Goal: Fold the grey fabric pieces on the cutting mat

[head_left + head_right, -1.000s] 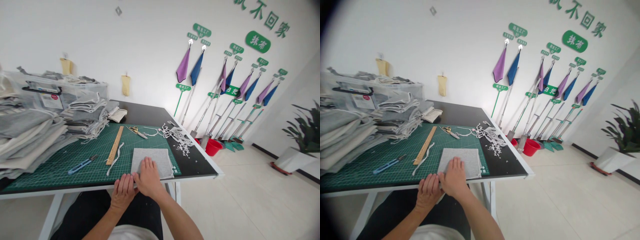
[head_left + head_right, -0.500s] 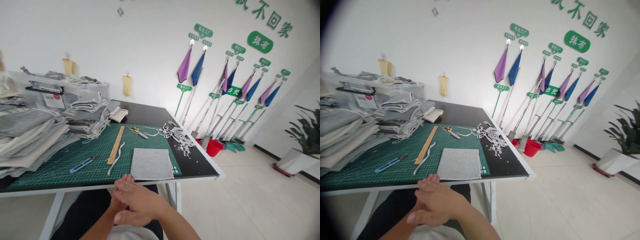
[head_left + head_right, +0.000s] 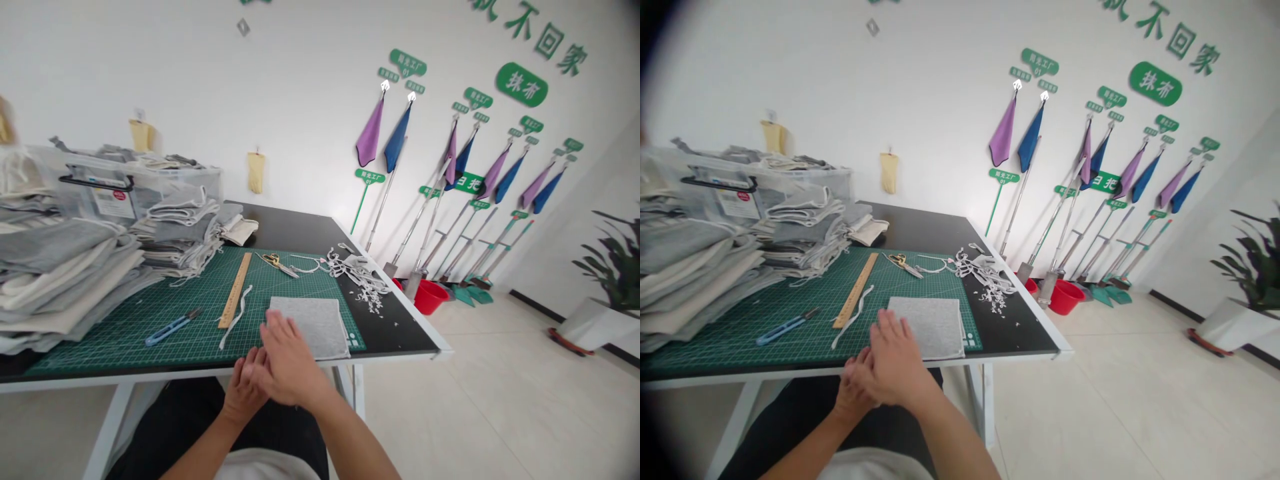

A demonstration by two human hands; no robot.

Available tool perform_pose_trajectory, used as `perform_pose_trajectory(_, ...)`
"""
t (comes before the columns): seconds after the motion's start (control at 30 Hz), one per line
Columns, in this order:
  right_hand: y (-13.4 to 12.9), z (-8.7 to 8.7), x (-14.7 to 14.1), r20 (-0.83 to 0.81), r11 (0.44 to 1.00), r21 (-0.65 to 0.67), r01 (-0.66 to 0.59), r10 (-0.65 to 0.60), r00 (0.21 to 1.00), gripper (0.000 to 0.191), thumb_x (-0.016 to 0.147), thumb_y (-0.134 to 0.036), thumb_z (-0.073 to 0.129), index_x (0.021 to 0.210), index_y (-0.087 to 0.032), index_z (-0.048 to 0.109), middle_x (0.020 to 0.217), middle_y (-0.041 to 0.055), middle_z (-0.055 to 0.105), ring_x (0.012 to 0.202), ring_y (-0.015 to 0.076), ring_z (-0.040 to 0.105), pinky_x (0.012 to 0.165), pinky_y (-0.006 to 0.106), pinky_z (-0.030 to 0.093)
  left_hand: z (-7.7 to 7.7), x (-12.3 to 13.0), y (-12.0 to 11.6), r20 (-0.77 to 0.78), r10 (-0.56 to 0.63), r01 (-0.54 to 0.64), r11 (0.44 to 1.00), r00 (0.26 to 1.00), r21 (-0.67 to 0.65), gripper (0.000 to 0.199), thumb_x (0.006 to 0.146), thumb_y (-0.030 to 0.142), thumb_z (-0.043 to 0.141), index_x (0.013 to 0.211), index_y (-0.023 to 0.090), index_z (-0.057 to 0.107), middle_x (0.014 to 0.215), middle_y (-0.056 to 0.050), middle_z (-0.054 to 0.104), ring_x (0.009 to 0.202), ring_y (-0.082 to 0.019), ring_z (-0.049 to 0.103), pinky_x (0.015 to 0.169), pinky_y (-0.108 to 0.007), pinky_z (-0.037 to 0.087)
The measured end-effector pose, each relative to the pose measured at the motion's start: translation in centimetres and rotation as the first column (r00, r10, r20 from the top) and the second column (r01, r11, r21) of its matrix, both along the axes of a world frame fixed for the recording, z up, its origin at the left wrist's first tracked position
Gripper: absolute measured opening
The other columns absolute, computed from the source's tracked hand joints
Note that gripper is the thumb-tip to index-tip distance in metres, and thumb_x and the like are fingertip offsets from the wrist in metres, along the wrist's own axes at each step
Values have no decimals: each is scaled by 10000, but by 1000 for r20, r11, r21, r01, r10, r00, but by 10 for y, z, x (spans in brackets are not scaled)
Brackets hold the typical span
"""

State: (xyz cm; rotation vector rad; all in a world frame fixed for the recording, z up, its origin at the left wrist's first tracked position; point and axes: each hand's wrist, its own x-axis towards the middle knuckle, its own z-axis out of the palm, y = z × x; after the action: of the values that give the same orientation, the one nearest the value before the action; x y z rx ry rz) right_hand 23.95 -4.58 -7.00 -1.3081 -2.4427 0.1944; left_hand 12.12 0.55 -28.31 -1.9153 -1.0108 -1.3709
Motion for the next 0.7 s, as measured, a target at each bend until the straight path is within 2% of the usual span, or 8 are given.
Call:
perform_pose_trajectory(0.1, 12, -11, 7, 36, 945, -77, 318, -316, 948, 791, 943, -566, 366, 1435, 50, 307, 1544, 280, 137, 1454, 355, 60, 1161, 547, 116, 9, 1, -1, -38, 58, -53, 993, 998, 101, 445, 768, 183, 653, 1191, 140, 522, 1170, -167, 628, 1342, -298, 402, 1092, -471, 290)
perform_pose_trajectory(0.23, 2, -9, 13, 19, 960, -200, -194, 202, 979, 794, 934, -607, 361, 1473, -30, 278, 1543, 200, 251, 1452, 255, 172, 1183, 399, 161, 18, 1, -5, -59, 88, -82, 992, 994, 97, 264, 885, 172, 415, 1093, 127, 573, 1091, -169, 639, 1384, -306, 337, 1068, -487, 324)
perform_pose_trajectory(0.3, -3, -3, 15, -8, 944, -163, -286, 289, 957, 774, 937, -612, 355, 1486, -74, 269, 1561, 156, 232, 1458, 210, 153, 1185, 348, 150, 19, 1, -6, -65, 95, -88, 991, 993, 99, 249, 890, 184, 418, 1074, 137, 579, 1089, -161, 640, 1385, -303, 335, 1065, -488, 331)
perform_pose_trajectory(0.37, 3, -1, 18, 1, 996, -82, -39, 40, 999, 785, 938, -607, 351, 1478, -43, 276, 1568, 187, 176, 1465, 260, 95, 1190, 428, 98, 19, 0, -5, -66, 106, -98, 988, 992, 116, 251, 849, 205, 534, 1090, 140, 564, 1119, -163, 638, 1354, -311, 385, 1064, -492, 335)
perform_pose_trajectory(0.47, 19, -7, 23, 66, 948, -110, 298, -292, 954, 797, 945, -578, 339, 1438, 48, 306, 1534, 278, 191, 1448, 356, 123, 1157, 540, 129, 19, 1, -4, -66, 117, -106, 982, 991, 154, 379, 763, 214, 667, 1110, 140, 534, 1142, -176, 636, 1298, -327, 458, 1044, -500, 359)
perform_pose_trajectory(0.6, 28, -14, 23, 77, 976, -165, -144, 159, 984, 722, 930, -594, 371, 1453, -97, 354, 1537, 164, 293, 1437, 260, 228, 1165, 427, 197, 18, 3, -4, -63, 119, -111, 986, 991, 123, 313, 802, 204, 587, 1104, 128, 558, 1110, -182, 645, 1309, -334, 445, 1040, -507, 353)
perform_pose_trajectory(0.63, 29, -15, 22, 65, 978, -127, -164, 173, 983, 700, 934, -595, 361, 1448, -120, 368, 1541, 146, 295, 1440, 248, 220, 1169, 424, 182, 18, 3, -4, -61, 120, -112, 986, 991, 125, 312, 801, 204, 587, 1102, 124, 560, 1109, -186, 645, 1310, -336, 443, 1039, -509, 352)
perform_pose_trajectory(0.7, 33, -16, 18, 46, 996, -59, 65, -62, 997, 728, 939, -600, 329, 1431, -65, 379, 1540, 199, 263, 1448, 297, 175, 1166, 493, 142, 18, 2, -4, -64, 123, -113, 982, 990, 150, 350, 774, 214, 640, 1100, 124, 547, 1124, -193, 641, 1290, -342, 462, 1027, -512, 365)
